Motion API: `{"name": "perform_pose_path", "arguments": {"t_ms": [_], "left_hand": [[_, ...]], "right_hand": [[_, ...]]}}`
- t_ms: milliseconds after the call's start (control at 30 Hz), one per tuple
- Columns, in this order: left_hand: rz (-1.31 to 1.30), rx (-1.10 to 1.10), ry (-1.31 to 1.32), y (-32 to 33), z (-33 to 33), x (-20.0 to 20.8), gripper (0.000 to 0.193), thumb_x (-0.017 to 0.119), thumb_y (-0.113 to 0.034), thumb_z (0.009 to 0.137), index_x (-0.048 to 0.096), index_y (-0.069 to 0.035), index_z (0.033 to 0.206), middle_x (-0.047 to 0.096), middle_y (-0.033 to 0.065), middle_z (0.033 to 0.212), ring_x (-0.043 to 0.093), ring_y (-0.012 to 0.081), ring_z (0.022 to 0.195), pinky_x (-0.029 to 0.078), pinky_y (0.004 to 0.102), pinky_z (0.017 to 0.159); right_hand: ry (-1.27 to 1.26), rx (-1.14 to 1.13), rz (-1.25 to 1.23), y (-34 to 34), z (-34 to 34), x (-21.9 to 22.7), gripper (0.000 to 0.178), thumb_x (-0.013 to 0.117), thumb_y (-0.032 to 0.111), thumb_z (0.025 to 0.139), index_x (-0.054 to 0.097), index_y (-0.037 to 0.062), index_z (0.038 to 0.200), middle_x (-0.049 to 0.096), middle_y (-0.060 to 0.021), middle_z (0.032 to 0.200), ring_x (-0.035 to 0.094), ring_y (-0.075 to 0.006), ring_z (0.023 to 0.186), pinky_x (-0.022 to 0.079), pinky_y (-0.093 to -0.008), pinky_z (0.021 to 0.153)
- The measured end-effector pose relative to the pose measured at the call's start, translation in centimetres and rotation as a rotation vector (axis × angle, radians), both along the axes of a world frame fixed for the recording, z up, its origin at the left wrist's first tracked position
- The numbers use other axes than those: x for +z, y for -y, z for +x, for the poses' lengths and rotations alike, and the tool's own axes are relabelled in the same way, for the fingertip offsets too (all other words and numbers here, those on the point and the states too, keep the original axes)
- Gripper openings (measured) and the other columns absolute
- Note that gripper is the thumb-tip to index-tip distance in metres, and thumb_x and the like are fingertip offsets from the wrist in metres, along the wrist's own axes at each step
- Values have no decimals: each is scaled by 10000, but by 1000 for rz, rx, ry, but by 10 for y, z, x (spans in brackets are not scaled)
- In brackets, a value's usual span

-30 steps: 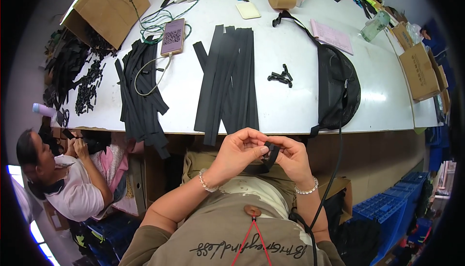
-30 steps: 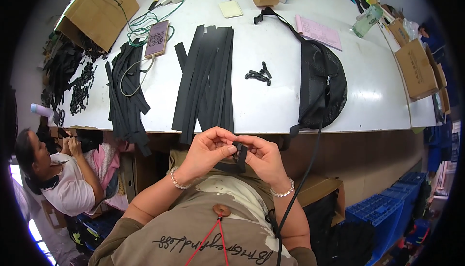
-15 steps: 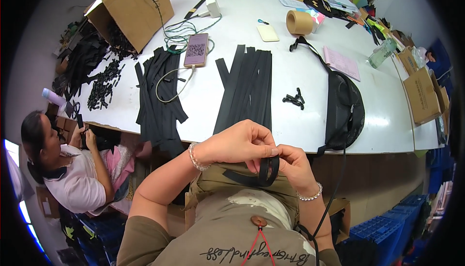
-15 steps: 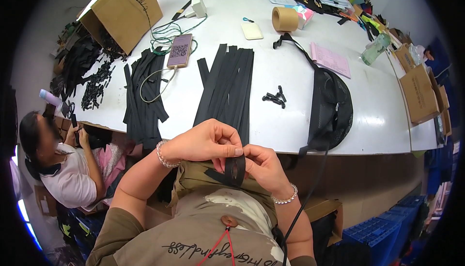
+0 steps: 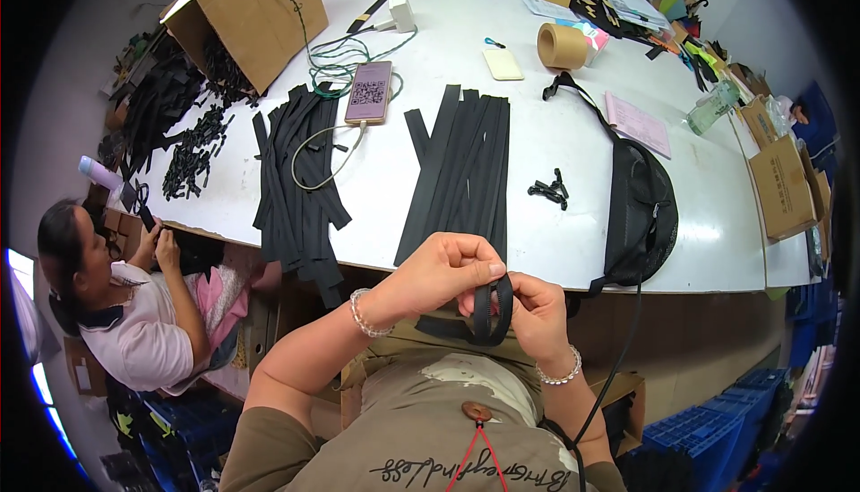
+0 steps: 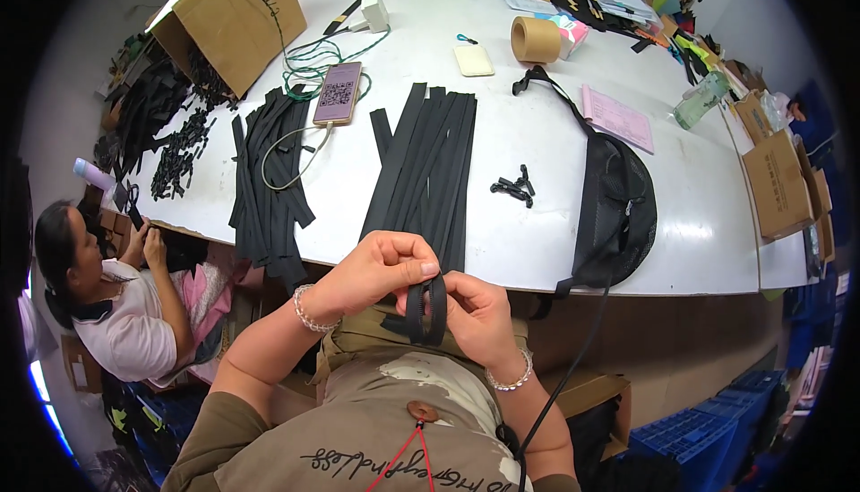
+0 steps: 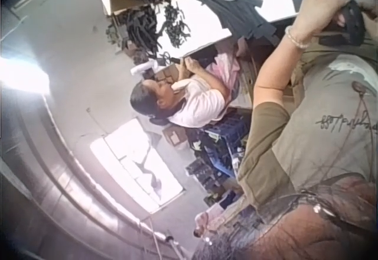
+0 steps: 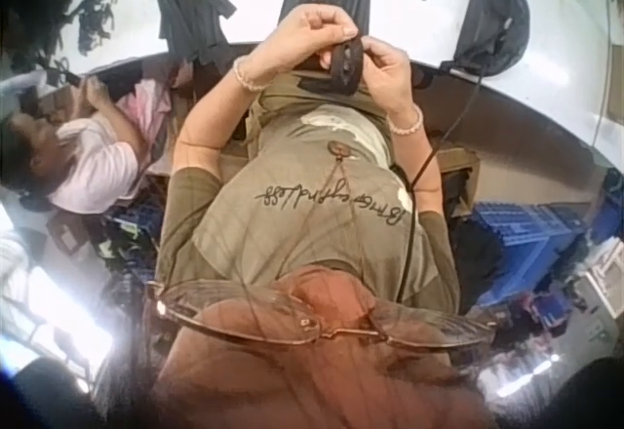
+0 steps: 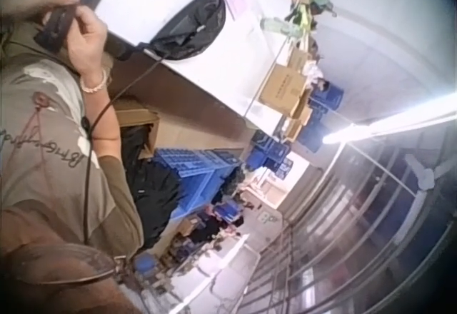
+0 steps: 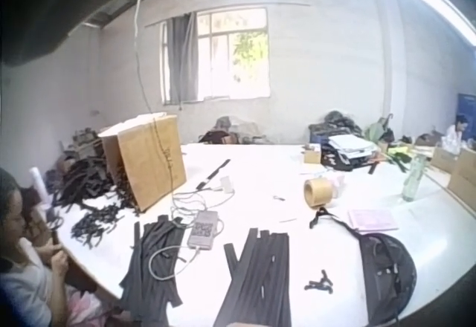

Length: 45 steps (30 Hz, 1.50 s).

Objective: Assembling plastic buckles onto black nylon straps at a workshop bench.

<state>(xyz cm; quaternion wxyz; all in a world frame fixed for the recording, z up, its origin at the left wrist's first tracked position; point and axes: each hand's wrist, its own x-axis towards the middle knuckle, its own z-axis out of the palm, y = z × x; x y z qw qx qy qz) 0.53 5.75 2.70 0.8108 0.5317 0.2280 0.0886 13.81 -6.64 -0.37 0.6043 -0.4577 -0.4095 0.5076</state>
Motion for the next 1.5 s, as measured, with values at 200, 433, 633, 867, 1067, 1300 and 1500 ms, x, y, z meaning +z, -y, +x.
{"name": "perform_pose_path", "arguments": {"t_ms": [200,433,633,867,1067,1300,1500], "left_hand": [[-107,-20,14,-3,-2,4,184,559,-178,913,605,-10,856,627,16,701,585,52,549,479,172,482],[-116,-83,-1,-3,2,-10,196,554,-184,917,595,-15,826,622,15,679,546,49,495,435,166,445],[-158,-101,4,-5,-2,1,207,565,-201,916,592,-9,841,618,28,688,554,58,489,441,170,441],[-175,-106,10,-10,6,5,181,561,-173,914,584,-22,818,613,22,659,475,31,425,390,156,391],[-51,59,-3,-5,10,8,181,549,-170,920,581,-31,808,602,11,648,429,14,420,336,148,380],[-41,29,23,-7,9,10,203,552,-206,924,586,-37,817,598,1,642,433,17,430,342,151,393],[-38,-69,43,-6,8,18,216,574,-224,912,591,-44,795,541,-49,628,390,-2,445,306,147,397]], "right_hand": [[31,48,-47,-2,11,8,129,553,81,914,625,-17,870,611,16,762,523,-25,679,436,-172,599],[-79,106,-95,0,6,5,131,562,80,907,624,-28,868,633,-4,796,550,-34,706,461,-179,619],[-84,53,-149,1,6,8,146,550,71,912,634,-39,867,643,-15,787,568,-41,703,476,-186,621],[-142,84,-67,-4,4,23,156,560,87,909,629,-51,883,660,-62,813,593,-71,737,496,-207,655],[86,-38,-36,-6,6,16,156,550,102,913,613,-41,899,635,-27,771,548,-44,681,454,-193,607],[166,-27,-9,-11,11,20,136,504,36,914,601,-17,835,589,10,728,485,-22,610,377,-166,523],[470,-97,187,-4,9,27,81,595,63,840,623,1,883,542,-66,659,517,-175,544,401,-270,511]]}}
